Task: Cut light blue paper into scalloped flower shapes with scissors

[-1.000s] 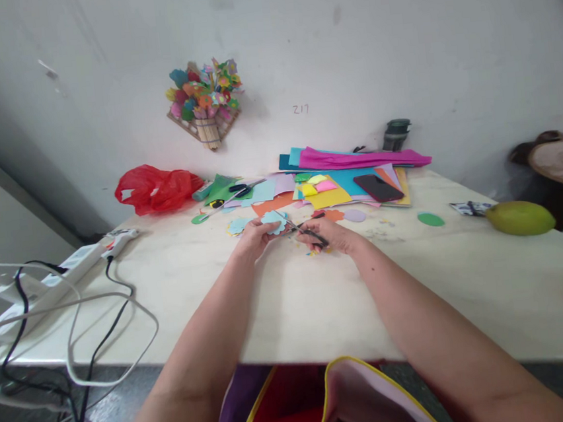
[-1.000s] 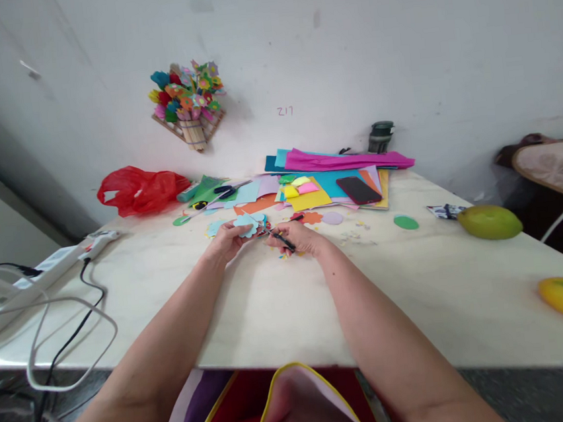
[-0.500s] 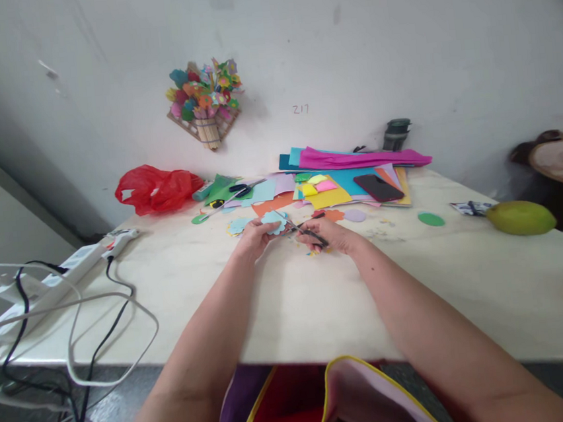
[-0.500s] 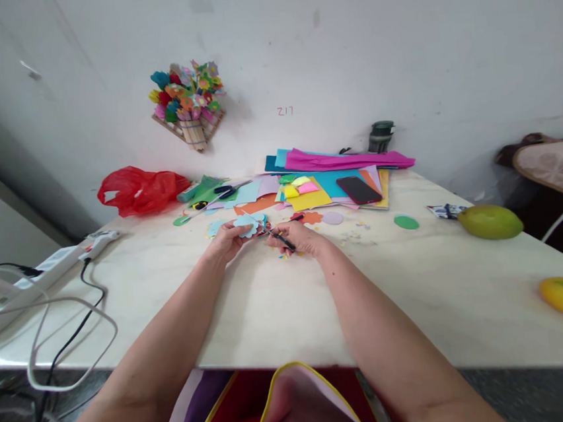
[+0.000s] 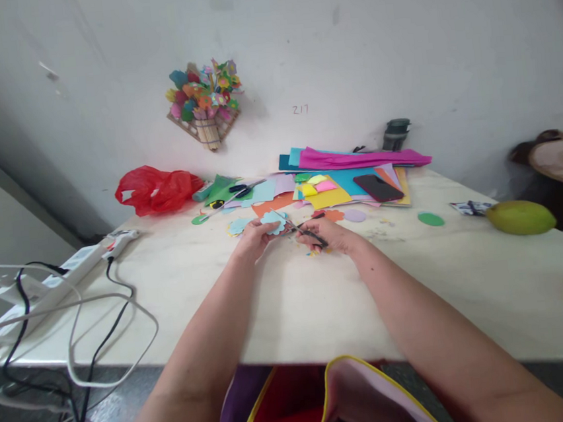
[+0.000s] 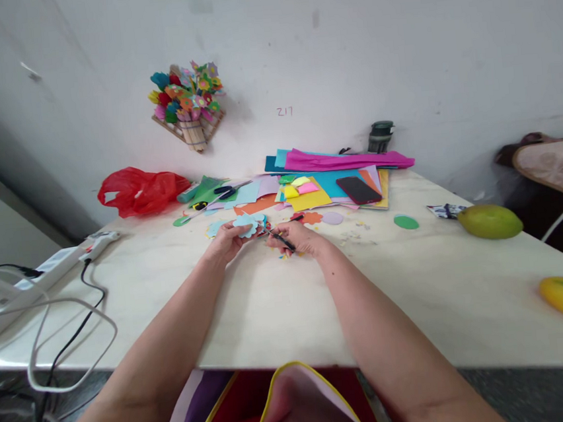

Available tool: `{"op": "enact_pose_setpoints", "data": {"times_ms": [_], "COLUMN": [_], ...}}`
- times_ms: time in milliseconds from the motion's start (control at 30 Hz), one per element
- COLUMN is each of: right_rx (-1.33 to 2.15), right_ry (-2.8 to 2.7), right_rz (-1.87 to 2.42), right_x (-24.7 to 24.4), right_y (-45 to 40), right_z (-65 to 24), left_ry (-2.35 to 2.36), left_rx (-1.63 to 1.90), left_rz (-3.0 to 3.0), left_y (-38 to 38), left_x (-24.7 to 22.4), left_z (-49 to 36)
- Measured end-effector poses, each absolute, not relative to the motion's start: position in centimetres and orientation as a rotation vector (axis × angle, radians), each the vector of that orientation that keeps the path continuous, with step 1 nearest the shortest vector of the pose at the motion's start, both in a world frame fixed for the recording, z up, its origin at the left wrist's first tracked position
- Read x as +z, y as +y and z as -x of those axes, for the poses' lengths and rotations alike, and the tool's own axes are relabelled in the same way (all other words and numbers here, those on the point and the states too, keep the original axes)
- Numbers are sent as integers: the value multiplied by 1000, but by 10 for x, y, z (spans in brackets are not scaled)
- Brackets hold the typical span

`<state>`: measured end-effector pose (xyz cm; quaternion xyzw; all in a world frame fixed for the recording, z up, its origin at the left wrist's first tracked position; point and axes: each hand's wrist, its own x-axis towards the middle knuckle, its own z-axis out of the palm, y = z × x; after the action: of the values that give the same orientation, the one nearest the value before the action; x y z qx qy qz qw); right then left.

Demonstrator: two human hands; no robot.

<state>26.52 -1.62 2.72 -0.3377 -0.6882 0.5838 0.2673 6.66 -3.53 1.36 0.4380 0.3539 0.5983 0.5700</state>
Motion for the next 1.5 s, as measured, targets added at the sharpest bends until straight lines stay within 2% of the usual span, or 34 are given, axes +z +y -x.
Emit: {"op": "enact_pose_setpoints", "data": {"times_ms": [333, 900, 1500], "right_rx": [1557, 1425, 1402], "right_ry": [-1824, -1273, -1369], "right_rz": [859, 878, 852], "right_x": [19, 21, 25], "right_y": [-7, -13, -18], "right_z": [-270, -250, -249], "left_ry": [883, 913, 945], "left_rx": [1426, 1290, 1241], "left_rz": [-950, -974, -1041], "left_y": [-38, -39, -39], "left_x": [19, 19, 16], "left_z": [-70, -83, -79]}}
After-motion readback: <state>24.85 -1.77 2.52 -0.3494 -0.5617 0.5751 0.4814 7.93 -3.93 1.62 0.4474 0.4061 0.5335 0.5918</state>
